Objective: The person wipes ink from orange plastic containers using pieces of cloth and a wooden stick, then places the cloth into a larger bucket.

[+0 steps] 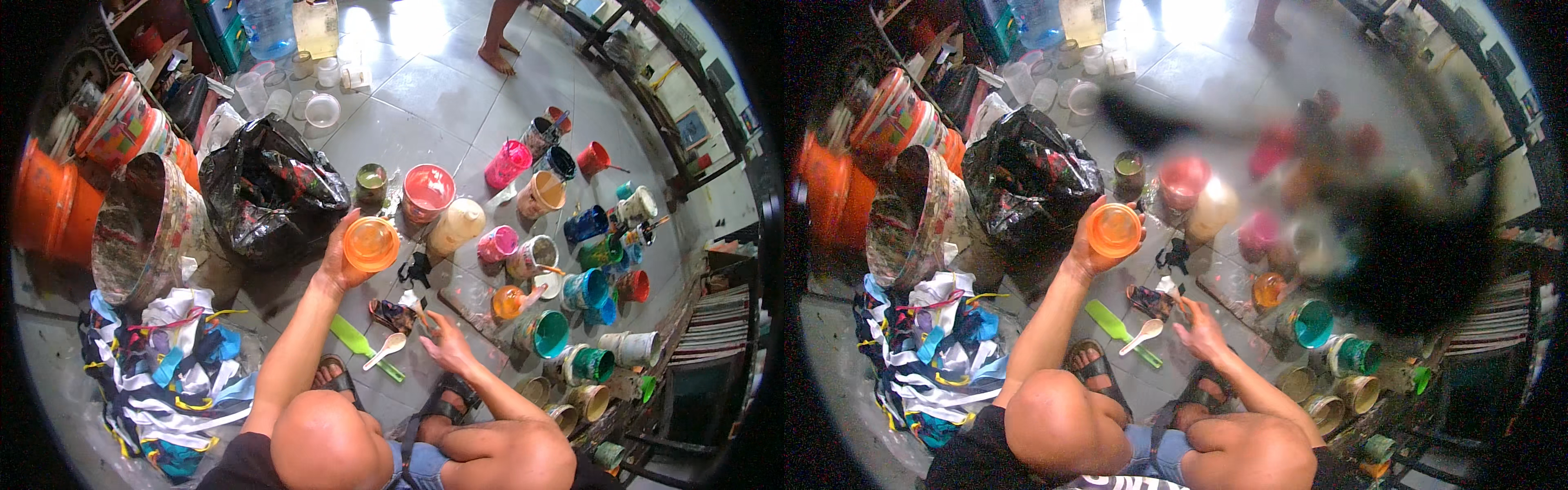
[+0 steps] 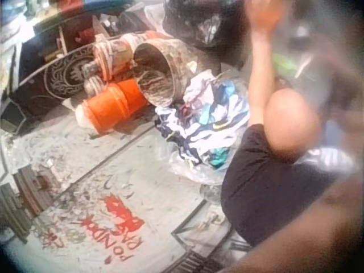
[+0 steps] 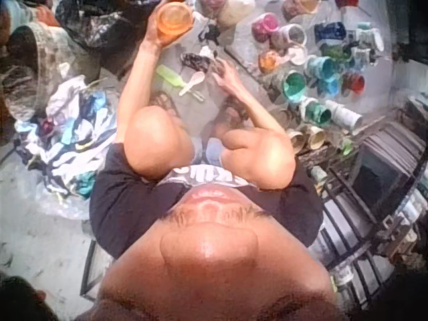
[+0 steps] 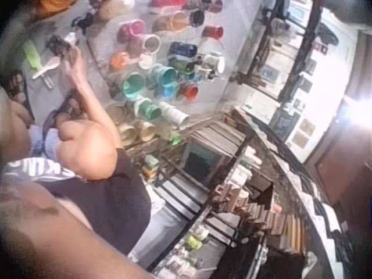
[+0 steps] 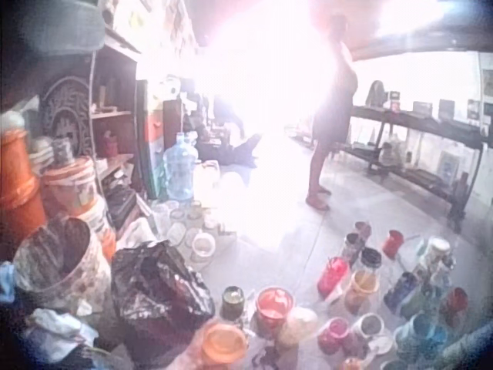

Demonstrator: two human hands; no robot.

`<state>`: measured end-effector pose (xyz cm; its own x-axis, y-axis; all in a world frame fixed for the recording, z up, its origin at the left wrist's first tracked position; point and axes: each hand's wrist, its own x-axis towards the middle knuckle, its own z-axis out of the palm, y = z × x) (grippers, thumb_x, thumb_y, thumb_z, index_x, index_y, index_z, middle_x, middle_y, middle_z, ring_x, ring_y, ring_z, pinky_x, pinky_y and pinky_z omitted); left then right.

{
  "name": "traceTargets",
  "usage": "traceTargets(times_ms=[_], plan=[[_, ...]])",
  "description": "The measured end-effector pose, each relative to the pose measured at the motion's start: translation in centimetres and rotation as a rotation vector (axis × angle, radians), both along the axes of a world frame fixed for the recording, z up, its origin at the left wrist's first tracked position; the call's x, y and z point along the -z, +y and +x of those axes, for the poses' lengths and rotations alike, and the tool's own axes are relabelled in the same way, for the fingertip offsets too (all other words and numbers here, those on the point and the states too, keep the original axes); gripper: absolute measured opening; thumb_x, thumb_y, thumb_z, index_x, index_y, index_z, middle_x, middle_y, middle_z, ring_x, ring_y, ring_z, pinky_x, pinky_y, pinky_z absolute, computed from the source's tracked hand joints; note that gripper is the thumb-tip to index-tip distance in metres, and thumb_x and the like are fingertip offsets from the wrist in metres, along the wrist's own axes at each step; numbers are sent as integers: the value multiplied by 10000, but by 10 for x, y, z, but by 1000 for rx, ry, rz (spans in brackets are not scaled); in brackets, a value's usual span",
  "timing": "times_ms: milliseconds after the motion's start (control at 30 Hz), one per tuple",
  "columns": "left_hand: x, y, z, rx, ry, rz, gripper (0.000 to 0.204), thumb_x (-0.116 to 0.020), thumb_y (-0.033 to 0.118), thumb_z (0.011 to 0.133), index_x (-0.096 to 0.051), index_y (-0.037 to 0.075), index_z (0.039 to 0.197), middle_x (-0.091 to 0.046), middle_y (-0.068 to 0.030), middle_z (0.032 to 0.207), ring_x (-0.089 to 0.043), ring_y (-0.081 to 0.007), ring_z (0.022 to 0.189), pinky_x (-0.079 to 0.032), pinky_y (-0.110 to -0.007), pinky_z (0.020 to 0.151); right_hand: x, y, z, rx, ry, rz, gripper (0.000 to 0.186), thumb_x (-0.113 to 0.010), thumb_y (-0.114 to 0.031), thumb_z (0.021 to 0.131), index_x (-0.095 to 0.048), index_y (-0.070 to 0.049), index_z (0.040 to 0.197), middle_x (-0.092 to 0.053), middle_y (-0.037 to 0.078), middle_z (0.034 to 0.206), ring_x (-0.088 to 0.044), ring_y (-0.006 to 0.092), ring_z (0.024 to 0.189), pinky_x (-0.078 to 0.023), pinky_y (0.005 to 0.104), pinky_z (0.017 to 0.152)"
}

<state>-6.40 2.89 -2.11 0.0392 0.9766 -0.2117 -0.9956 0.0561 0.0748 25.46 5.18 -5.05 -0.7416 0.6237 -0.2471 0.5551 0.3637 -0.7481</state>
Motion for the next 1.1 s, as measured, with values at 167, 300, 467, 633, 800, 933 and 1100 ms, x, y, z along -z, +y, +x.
traceTargets(times_ms=[167, 300, 467, 633, 800, 933, 1100], plan=[[8, -3, 20, -53, -55, -121, 562, -598, 493, 978, -616, 0, 1247, -670, -217, 1166, -649, -379, 1081, -572, -481, 961, 20, -25, 97, 555, 41, -367, 363, -719, -150, 952, -571, -27, 1259, -667, 90, 963, -681, 142, 842, -557, 293, 687], [28, 14, 44, -46, -50, -260, 468, -571, 473, 995, -637, 78, 1236, -693, -138, 1158, -681, -317, 1044, -596, -475, 918, 68, -23, 184, 928, 259, 44, 164, -723, -124, 959, -581, -48, 993, -597, 9, 805, -554, 78, 662, -464, 245, 593], [47, -14, 39, 6, -11, -286, 426, -559, 479, 1009, -667, 108, 1189, -706, -115, 1167, -695, -303, 1037, -596, -478, 935, 42, -50, 170, 971, 23, -166, 331, -775, -228, 921, -627, -17, 1129, -666, 45, 918, -611, 124, 813, -521, 283, 735], [36, -12, 51, 57, -59, -334, 476, -571, 480, 997, -645, 77, 1239, -671, -202, 1212, -659, -357, 1107, -581, -484, 964, -2, -68, 164, 877, -150, 1, 449, -803, -210, 872, -593, -28, 1225, -640, 113, 1146, -631, 226, 1047, -519, 367, 911], [31, -13, 54, 144, -98, -201, 569, -565, 501, 983, -601, 35, 1307, -640, -239, 1276, -626, -405, 1167, -544, -516, 1009, 3, -21, 147, 659, 16, 449, 852, -810, -248, 867, -342, -2, 1535, -447, 207, 1523, -437, 333, 1415, -364, 422, 1165], [25, -11, 54, 142, -78, -255, 603, -548, 532, 985, -592, 30, 1317, -639, -256, 1264, -630, -460, 1095, -624, -528, 827, 55, 78, 104, 933, 179, 333, 954, -800, -259, 885, -216, 7, 1591, -338, 252, 1598, -352, 352, 1477, -295, 427, 1206], [17, -22, 60, 171, 218, -223, 644, -524, 508, 1002, -531, -11, 1384, -659, -251, 1246, -691, -385, 1044, -583, -465, 939, 80, 140, 89, 880, 171, 746, 813, -683, -311, 985, -240, 62, 1556, -356, 337, 1544, -444, 429, 1390, -354, 462, 1161]])
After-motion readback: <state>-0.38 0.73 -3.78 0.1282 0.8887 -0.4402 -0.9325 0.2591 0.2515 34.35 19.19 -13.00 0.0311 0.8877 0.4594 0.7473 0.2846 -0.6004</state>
